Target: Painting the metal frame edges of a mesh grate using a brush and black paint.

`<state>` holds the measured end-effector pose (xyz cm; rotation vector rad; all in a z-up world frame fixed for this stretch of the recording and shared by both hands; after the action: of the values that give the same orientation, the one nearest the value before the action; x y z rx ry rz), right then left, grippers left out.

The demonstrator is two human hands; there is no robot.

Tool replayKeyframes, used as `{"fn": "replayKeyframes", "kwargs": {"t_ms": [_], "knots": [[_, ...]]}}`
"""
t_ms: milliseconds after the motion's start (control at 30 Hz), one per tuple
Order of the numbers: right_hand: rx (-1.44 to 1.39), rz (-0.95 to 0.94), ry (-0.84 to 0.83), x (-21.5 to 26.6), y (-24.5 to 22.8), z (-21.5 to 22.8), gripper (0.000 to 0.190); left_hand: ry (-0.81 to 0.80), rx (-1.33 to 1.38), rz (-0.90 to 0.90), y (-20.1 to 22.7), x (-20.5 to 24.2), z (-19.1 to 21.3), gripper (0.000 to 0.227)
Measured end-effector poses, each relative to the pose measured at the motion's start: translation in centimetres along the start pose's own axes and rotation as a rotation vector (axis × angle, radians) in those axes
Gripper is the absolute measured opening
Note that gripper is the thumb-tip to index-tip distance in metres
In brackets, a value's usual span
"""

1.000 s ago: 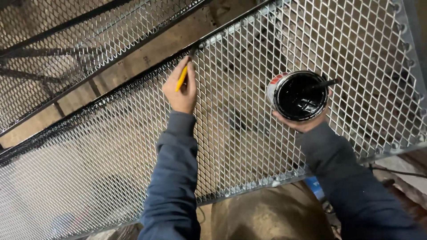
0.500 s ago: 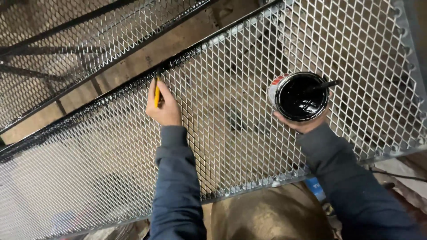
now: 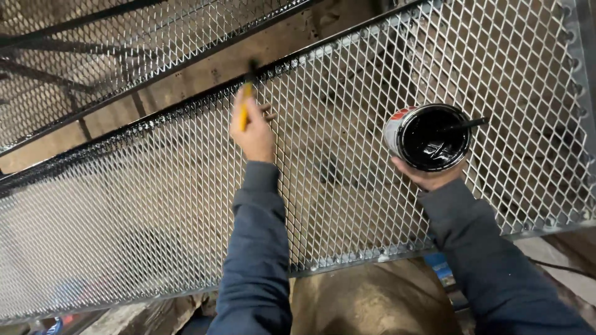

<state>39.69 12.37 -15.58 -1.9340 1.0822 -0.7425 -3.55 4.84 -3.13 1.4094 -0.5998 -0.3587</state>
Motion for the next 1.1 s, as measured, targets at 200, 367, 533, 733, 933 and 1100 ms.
{"fn": "replayKeyframes", "kwargs": {"t_ms": [200,367,533,733,933,1100], "knots": [[-1.079,-0.206,0.095,0.2,1.2,-1.1,0.072,0.252,-0.469,-0.396,2.1,3.0,0.4,0.036],[-0.082,-0.021,0.027,-0.6,-0.8,-1.4,0.076,-0.027,-0.286,-0.162,1.9,4.4,-6.6,0.041],[0.334,0.054,0.007,-1.0,-1.8,-1.5,0.088,-0.153,-0.001,0.064,2.3,0.5,-6.2,0.032],[0.157,0.068,-0.010,-0.7,-1.2,-1.9,0.093,0.020,-0.654,-0.465,10.1,-0.6,-6.0,0.013],[-0.232,-0.018,0.054,-0.9,-0.7,-2.0,0.090,-0.185,-0.884,-0.588,10.3,-2.1,-10.1,0.016],[-0.789,-0.137,0.108,-0.6,0.2,-2.5,0.091,-0.251,-1.011,-0.673,10.1,-2.6,-11.2,0.018]]}}
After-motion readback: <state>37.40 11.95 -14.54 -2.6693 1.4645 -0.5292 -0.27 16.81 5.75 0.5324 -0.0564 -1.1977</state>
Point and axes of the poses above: each hand's wrist, its own x-axis away from the middle knuckle, its own z-axis out of the back of the hand, y = z × x, the point moved 8 cm from there along -x, towards the middle knuckle, and after that the axes turned 14 degrees about z, right-handed, at the moved point
